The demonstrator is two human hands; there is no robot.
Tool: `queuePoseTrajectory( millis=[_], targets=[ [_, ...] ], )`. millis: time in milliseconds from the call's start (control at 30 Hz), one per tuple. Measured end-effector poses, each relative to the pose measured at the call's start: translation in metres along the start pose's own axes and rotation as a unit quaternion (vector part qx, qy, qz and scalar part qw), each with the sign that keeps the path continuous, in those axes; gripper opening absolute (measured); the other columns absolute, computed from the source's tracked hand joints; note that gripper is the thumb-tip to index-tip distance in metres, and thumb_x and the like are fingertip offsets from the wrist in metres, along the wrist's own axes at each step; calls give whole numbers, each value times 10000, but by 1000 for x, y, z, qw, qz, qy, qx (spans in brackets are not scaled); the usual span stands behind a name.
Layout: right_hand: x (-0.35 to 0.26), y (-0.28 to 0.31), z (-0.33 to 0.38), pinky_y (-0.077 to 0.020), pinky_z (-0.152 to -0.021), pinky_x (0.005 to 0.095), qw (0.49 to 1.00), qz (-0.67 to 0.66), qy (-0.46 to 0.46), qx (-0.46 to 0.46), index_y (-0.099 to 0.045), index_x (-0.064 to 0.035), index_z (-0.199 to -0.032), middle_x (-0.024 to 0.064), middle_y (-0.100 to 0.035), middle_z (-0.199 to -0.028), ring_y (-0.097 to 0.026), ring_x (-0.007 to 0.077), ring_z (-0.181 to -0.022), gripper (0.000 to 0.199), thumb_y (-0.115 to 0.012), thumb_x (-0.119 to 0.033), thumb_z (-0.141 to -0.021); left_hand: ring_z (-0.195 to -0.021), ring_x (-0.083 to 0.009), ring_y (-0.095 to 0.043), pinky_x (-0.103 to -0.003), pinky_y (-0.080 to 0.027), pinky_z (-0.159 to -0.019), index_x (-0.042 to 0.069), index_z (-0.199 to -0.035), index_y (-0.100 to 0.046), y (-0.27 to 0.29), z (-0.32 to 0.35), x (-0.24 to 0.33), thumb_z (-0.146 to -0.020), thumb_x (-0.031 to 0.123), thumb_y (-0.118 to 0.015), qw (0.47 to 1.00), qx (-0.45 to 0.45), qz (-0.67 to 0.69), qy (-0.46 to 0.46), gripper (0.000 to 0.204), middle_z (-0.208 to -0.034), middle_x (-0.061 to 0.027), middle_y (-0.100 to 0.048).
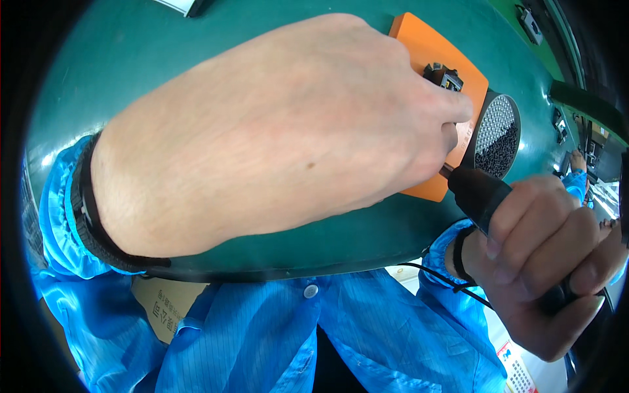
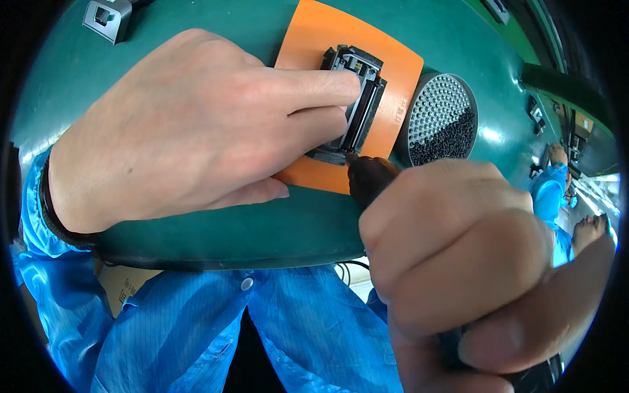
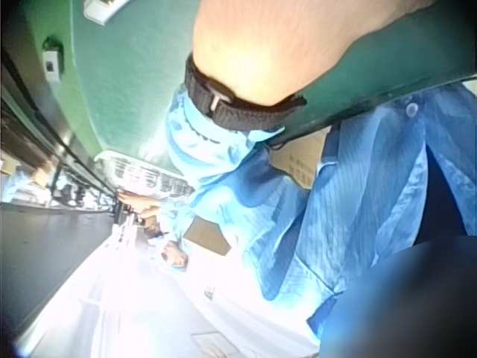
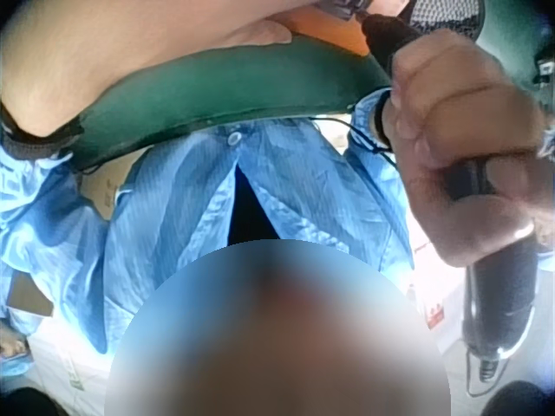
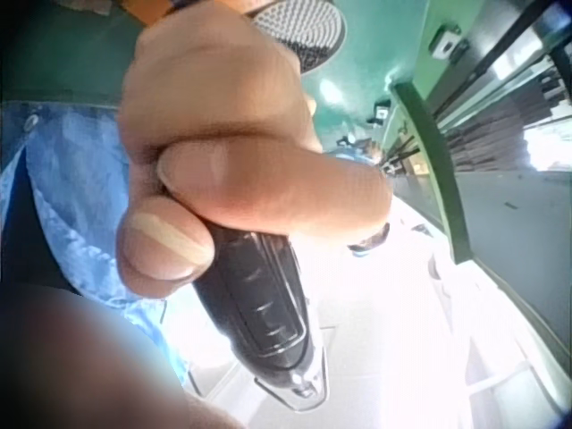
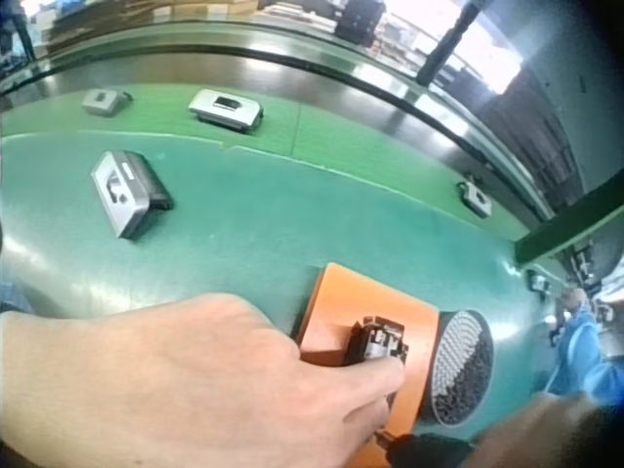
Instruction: Using an electric screwdriver to secure components onto a small housing.
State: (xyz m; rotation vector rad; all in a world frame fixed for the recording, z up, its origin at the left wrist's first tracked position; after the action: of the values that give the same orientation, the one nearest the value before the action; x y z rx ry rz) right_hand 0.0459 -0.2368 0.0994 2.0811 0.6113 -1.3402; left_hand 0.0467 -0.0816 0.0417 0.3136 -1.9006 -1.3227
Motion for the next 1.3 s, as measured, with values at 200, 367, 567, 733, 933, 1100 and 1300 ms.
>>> queuePoseTrajectory(
  millis=[200,367,567,733,933,1100,1300],
  targets=[
    [10,21,-12,-450,-543,292,998,-46,22,-39,-474,-98,-1092,32,-564,-682,-532,116,-515,184,-549,-227,-985,-709,-238,-665,-384,-523,-588,59,-1011,-713,2,-3,0,-670,231,-924,1000,-5,-2,2,437,-1151,9,-611],
    [13,25,-14,-452,-540,288,997,-52,29,-42,-459,-109,-1152,11,-569,-684,-528,104,-515,194,-504,-255,-1032,-727,-255,-668,-397,-527,-619,47,-1096,-716,2,-6,2,-666,252,-917,999,-28,-28,-24,517,-1197,-16,-623],
    [1,121,-14,-460,-422,384,952,-248,157,-92,-519,-6,-1193,97,-538,-710,-520,212,-517,451,-316,-406,-1145,-763,-287,-680,-382,-549,-664,-4,-1196,-701,1,5,1,-663,311,-887,998,-48,-33,-6,647,-1397,-77,-627],
    [21,103,-3,-394,-517,285,977,-69,92,181,-603,-61,-1022,-17,-469,-626,-446,85,-501,252,-453,-260,-1060,-758,-283,-687,-382,-560,-656,-30,-1202,-701,5,-3,0,-751,401,-822,996,-90,-15,-11,637,-1422,-92,-639],
    [32,109,-2,-408,-516,298,988,-43,72,132,-581,-65,-1067,-3,-448,-636,-427,97,-499,260,-394,-245,-1086,-797,-283,-716,-373,-581,-659,-39,-1209,-699,1,-5,-2,-760,405,-816,997,-77,-15,-12,642,-1394,-101,-657],
    [41,95,-5,-386,-499,303,977,-70,86,184,-571,-72,-1057,-3,-427,-629,-396,108,-489,248,-387,-237,-1084,-814,-286,-725,-377,-589,-671,-37,-1209,-700,5,-6,-2,-750,392,-827,996,-84,-23,-12,641,-1394,-104,-658],
    [44,84,-5,-365,-482,293,969,-95,84,213,-566,-83,-1058,-6,-414,-624,-383,106,-487,216,-407,-227,-1080,-810,-286,-722,-399,-592,-719,-18,-1214,-695,5,2,-2,-697,346,-871,998,-70,2,9,657,-1414,-96,-644]
  ],
)
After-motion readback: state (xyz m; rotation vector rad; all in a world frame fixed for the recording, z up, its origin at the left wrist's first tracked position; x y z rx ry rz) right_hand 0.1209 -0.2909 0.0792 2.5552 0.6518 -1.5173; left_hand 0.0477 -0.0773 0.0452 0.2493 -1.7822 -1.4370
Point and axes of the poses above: each hand's wrist, its own z-axis away from the middle knuckle, its own y-axis out of the back of the hand, x = y × z, the point moved 5 cm from there along -z, towards the middle knuckle
